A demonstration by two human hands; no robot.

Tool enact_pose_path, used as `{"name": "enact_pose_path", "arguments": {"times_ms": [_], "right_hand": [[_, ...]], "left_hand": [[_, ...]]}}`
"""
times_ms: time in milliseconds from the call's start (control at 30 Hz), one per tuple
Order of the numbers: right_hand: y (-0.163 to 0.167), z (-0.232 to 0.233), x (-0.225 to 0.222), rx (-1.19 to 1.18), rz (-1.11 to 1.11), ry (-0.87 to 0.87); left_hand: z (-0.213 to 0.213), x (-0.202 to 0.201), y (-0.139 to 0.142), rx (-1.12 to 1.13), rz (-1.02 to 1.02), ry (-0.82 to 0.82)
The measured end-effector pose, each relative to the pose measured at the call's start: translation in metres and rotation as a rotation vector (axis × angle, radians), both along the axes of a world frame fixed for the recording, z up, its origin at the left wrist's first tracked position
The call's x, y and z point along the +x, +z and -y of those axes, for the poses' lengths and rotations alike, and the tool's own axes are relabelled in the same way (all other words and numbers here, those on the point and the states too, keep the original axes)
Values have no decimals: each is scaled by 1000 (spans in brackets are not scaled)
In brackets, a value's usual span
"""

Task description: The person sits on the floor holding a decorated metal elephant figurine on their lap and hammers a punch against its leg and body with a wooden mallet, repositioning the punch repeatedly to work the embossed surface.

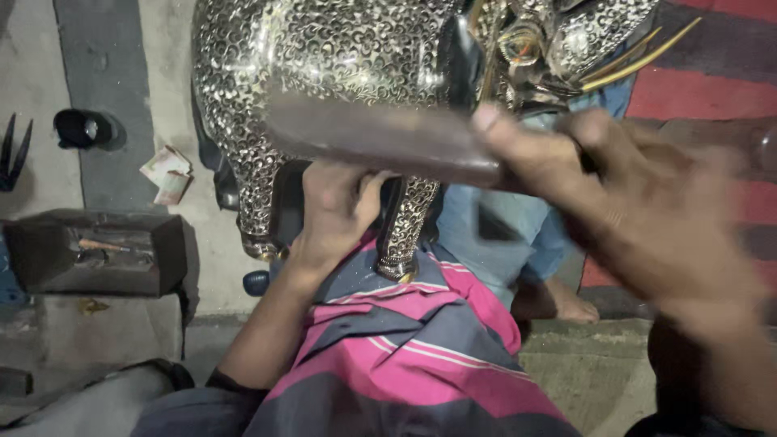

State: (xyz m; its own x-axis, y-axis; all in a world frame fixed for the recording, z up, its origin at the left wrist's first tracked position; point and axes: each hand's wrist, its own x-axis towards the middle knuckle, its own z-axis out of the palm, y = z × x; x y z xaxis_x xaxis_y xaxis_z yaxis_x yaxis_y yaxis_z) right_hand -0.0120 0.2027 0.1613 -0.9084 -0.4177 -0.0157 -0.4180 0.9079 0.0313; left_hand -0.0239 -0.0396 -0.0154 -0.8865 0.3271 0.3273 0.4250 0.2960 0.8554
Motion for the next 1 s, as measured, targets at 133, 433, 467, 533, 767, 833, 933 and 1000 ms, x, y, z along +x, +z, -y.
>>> {"name": "enact_pose_path", "arguments": {"times_ms": [133,433,467,533,767,833,933,1000], "right_hand": [[7,2,-9,-174,-19,7],[-18,-30,23,-48,-79,48],[-19,-32,25,34,-108,132],[-18,-32,26,-84,-99,43],[-17,-38,25,-217,-57,-75],[-24,-40,26,-180,-36,-84],[-28,-38,26,-306,40,-130],[-24,-33,23,-465,137,-190]], "left_hand": [[-2,-2,2,24,3,-30],[5,1,-5,116,69,-59],[4,1,-5,209,67,-60],[3,-1,-2,39,158,-32],[-7,-11,17,31,8,-59],[-7,-11,19,-24,30,-39],[-5,-10,17,-131,36,-19],[-4,-9,16,-120,57,-40]]}}
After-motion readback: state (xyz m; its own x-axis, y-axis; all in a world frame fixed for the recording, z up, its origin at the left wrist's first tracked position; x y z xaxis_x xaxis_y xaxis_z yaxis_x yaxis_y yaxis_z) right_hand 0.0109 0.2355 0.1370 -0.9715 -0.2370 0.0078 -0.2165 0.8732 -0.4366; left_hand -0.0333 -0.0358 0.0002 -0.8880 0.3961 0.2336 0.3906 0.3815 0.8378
